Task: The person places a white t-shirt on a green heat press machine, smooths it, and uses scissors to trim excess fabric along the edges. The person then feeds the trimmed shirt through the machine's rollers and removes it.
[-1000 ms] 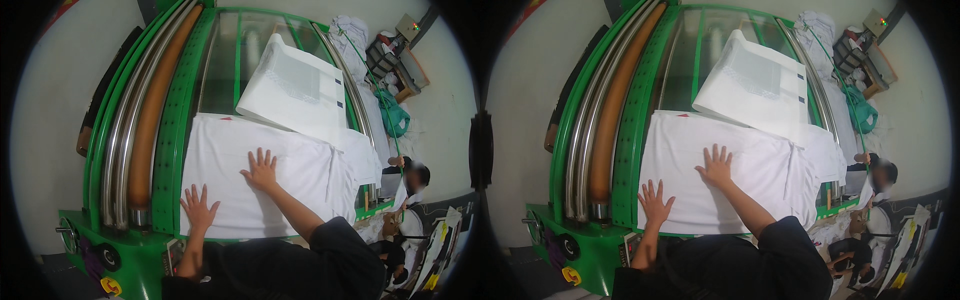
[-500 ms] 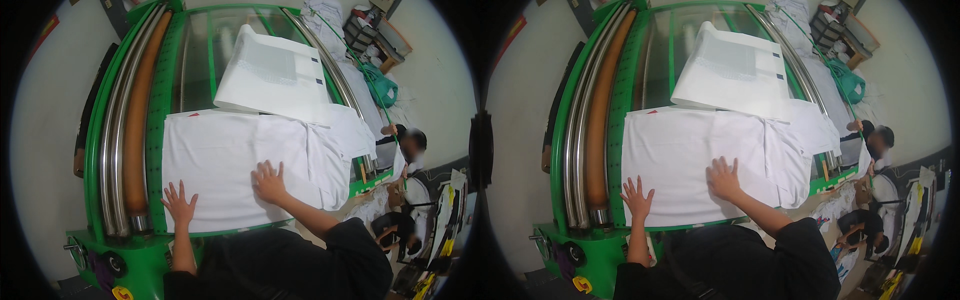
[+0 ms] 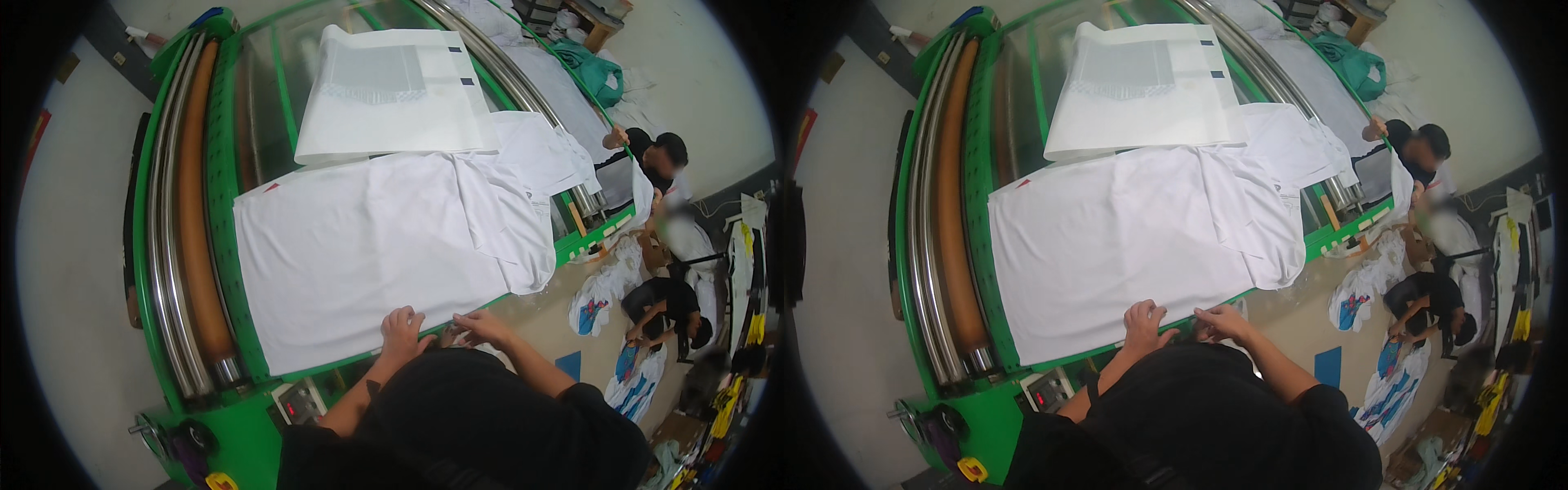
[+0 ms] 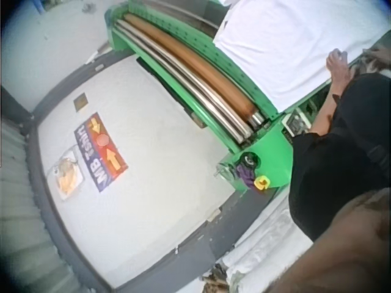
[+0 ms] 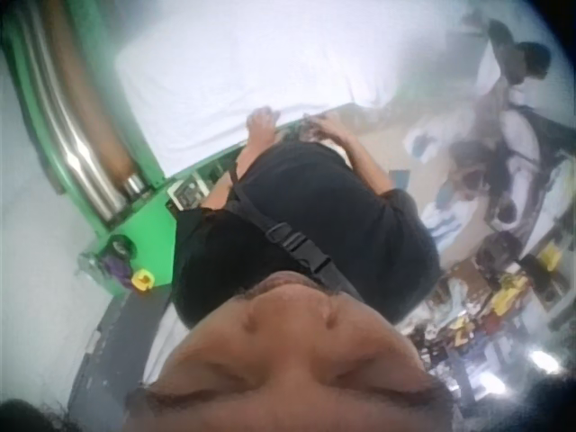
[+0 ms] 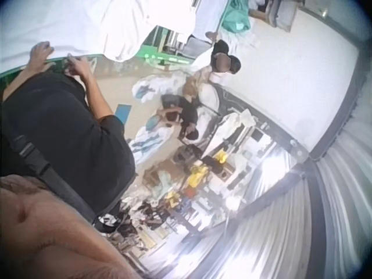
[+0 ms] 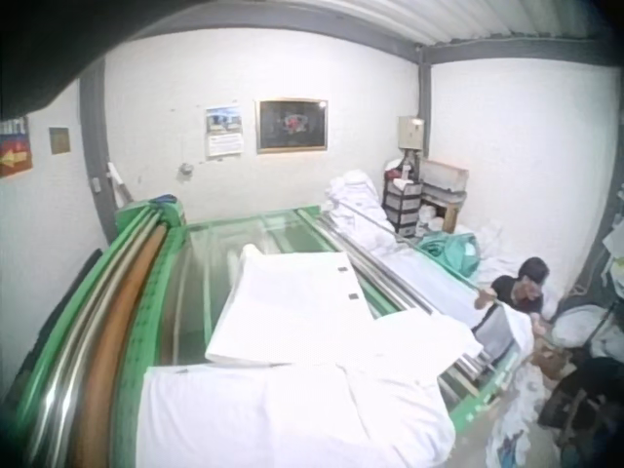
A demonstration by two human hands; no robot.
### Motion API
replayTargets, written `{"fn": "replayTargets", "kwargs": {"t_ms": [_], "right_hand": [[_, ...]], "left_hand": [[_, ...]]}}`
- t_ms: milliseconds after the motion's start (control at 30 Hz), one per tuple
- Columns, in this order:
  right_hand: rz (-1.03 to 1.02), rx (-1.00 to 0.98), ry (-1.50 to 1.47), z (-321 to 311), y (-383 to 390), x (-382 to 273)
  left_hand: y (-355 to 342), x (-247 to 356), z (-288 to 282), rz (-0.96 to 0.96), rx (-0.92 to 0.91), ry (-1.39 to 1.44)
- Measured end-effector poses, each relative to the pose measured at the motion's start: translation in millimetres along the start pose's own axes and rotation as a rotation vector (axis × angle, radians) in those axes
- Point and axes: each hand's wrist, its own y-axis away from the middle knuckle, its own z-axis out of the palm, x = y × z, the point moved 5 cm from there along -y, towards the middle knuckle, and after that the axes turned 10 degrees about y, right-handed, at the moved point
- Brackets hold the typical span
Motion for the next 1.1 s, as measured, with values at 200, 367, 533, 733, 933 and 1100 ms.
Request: {"fn": "replayTargets", "kwargs": {"t_ms": [200,367,533,733,933,1100], "right_hand": [[-0.234,-0.237,0.001,29.9,-15.9,-2.9],[-0.816,0.056,0.769,56.1,-8.9,-19.3],[-1.041,0.193,1.329,102.9,-38.8,-44.2],[-1.008,0.144,1.312,139.1,-96.6,-90.0],[-0.977,0.483,1.281,125.8,-88.5,-106.6],[-0.93,0.662,1.238,118.0,-80.1,-118.8]], "left_hand": [[-14.4,-9.5,14.1,0.129,-0.194,0.046],[-28.4,-5.9,-13.9,0.086,-0.195,0.11],[-32.9,21.2,-66.7,0.103,0.053,0.188],[-33.0,31.6,-101.4,0.138,0.093,0.293],[-31.0,17.3,-105.8,0.18,0.041,0.389],[-23.7,5.3,-98.4,0.215,-0.027,0.387]]}}
